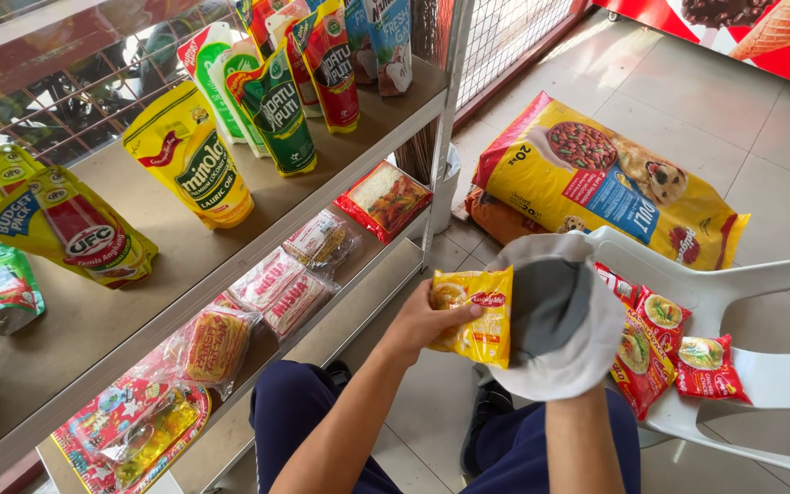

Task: Wiping down instant noodle packets with a cloth and arranging them on a grocery store shelf.

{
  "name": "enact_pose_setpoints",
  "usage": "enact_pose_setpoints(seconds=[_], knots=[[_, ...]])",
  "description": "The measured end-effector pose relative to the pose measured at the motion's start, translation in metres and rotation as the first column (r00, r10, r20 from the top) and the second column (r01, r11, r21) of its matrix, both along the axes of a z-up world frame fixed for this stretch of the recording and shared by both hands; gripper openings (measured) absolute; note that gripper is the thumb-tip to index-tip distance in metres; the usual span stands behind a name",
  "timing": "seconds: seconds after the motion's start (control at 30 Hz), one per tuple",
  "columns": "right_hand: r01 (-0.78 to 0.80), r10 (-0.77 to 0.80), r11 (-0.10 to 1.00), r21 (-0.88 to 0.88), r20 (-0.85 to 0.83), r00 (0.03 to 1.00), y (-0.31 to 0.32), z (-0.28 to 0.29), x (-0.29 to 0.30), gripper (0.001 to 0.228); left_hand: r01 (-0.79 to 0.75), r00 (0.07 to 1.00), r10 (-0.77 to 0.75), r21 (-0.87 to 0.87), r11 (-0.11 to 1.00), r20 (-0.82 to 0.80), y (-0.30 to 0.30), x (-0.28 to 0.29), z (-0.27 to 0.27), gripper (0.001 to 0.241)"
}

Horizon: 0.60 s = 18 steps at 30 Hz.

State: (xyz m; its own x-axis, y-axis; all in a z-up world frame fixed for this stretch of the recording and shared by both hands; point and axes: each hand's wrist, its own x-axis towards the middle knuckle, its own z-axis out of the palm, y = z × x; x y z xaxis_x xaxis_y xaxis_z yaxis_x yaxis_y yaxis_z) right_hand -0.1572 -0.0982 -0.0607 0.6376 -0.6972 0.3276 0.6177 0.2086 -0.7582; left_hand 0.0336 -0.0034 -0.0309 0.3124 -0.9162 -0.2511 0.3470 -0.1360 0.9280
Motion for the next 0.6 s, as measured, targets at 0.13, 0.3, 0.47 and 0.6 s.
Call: enact_pose_setpoints(seconds=[0.13,0.3,0.47,0.6], knots=[[-0.152,0.144,0.972,0.178,0.060,0.988,0.045,-0.069,-0.032,0.034,0.050,0.976,-0.070,-0.100,0.994,-0.206,0.004,0.011,-0.006,0.064],[-0.367,0.333,0.853,0.371,0.153,0.930,0.088,-0.165,-0.084,0.037,0.075,0.918,-0.142,-0.190,0.979,-0.371,0.008,0.017,0.016,0.050],[-0.574,0.511,0.632,0.520,0.276,0.814,0.073,-0.206,-0.072,0.041,0.062,0.968,-0.132,-0.311,0.948,-0.212,0.000,0.048,0.068,0.047],[-0.712,0.635,0.384,0.588,0.392,0.666,0.020,-0.179,0.005,0.045,0.106,0.980,-0.006,-0.495,0.862,0.200,0.012,0.081,0.177,0.049]])
